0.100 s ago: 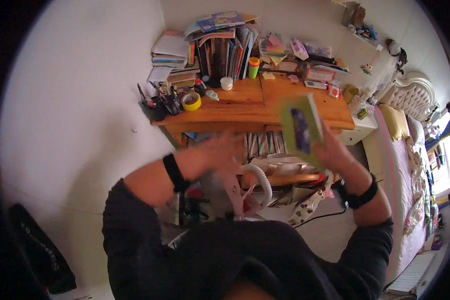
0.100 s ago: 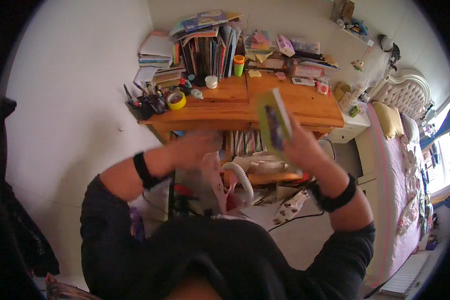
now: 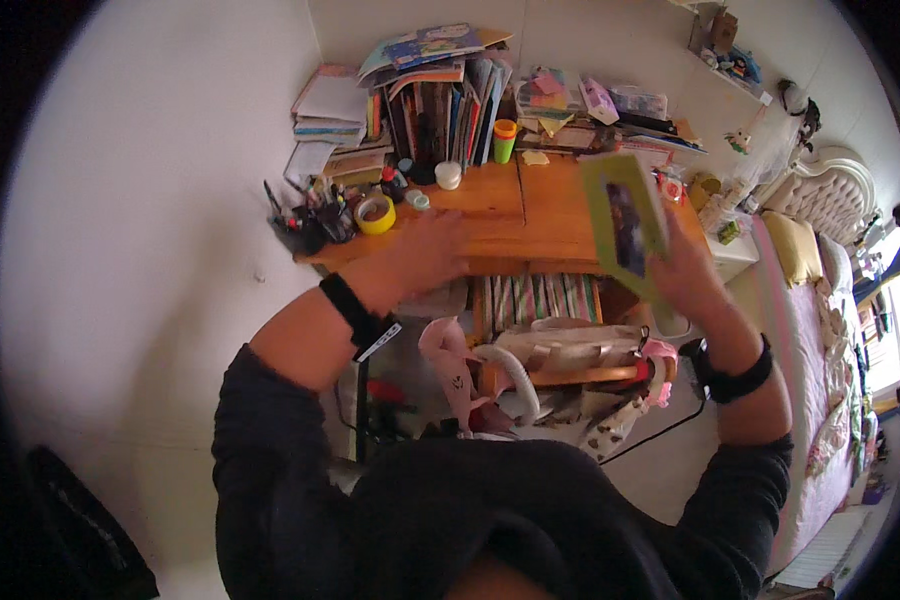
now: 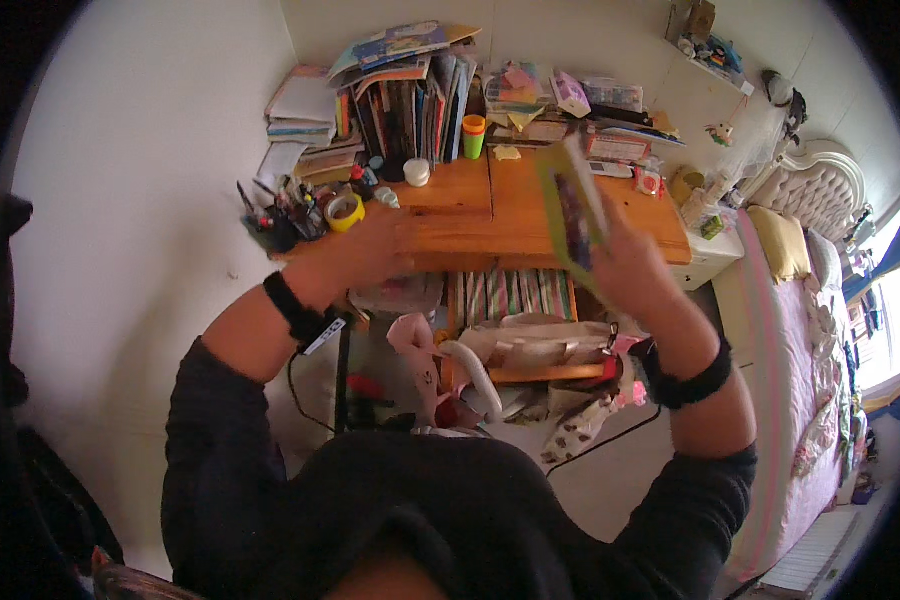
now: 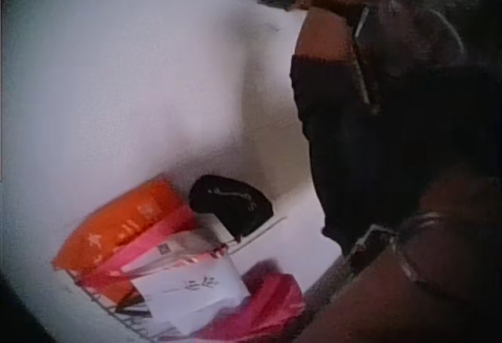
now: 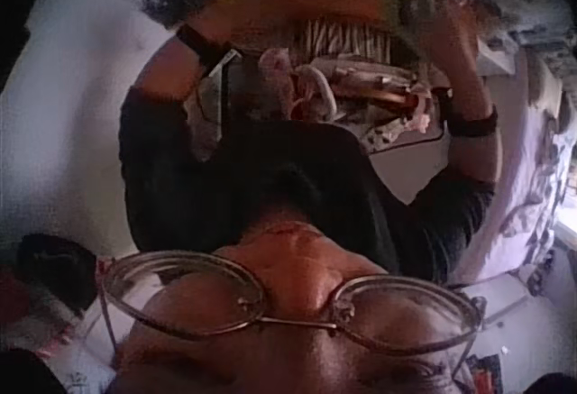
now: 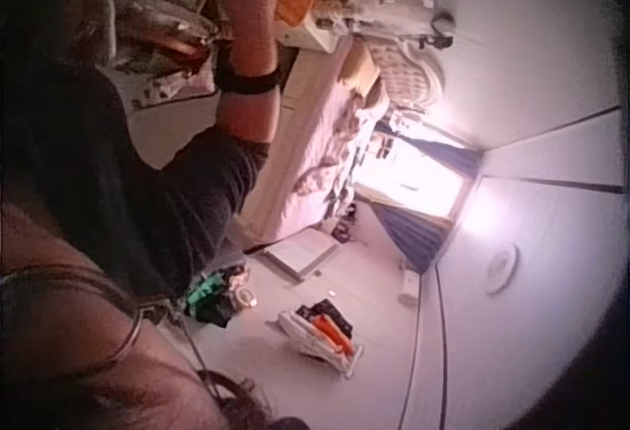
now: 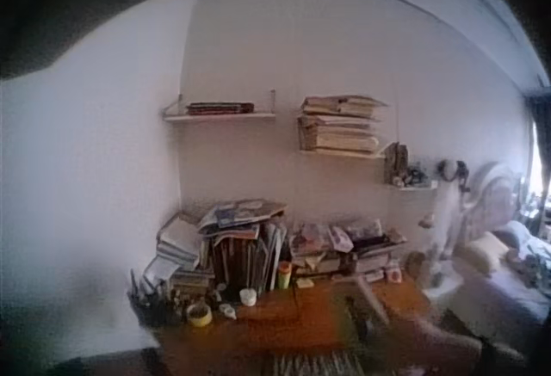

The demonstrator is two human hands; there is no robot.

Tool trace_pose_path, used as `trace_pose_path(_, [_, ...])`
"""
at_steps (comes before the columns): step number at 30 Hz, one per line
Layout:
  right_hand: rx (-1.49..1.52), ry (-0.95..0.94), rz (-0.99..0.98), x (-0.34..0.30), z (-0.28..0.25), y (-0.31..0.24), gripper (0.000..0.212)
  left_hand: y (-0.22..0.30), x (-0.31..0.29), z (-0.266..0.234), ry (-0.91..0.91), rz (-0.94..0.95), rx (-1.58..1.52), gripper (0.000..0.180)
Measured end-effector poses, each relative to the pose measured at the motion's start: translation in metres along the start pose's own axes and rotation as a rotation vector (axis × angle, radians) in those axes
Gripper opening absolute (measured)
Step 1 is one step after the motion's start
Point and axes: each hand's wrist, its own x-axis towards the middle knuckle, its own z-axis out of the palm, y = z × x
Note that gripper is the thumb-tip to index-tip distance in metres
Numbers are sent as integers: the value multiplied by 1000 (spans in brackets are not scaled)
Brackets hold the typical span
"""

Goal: The person organizes books and papers on a cluttered desk, placing them on a wall shelf. They then fold a floral-patterned blanket and a green blanket on a bed, followed by folding a dark blue garment with white patterns.

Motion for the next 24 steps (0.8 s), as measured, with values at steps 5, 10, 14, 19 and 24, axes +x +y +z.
trace_pose_path(5, [29, 273, -289, 98, -34, 10, 59, -70, 100, -15, 84, -83, 347, 43])
trace_pose_path(10, [92, 179, -325, 190, -14, 2, 63, -116, 186, 7, 122, 46, 656, 38])
trace_pose_path(14, [-77, 172, -110, 253, 52, -12, 58, -140, 244, 26, 54, 148, 862, 37])
trace_pose_path(19, [-74, 154, -19, 312, 103, -30, 52, -173, 311, 44, -95, 193, 1135, 40])
trace_pose_path(24, [-37, 135, -17, 334, 125, -41, 45, -202, 325, 47, 112, 187, 1160, 42])
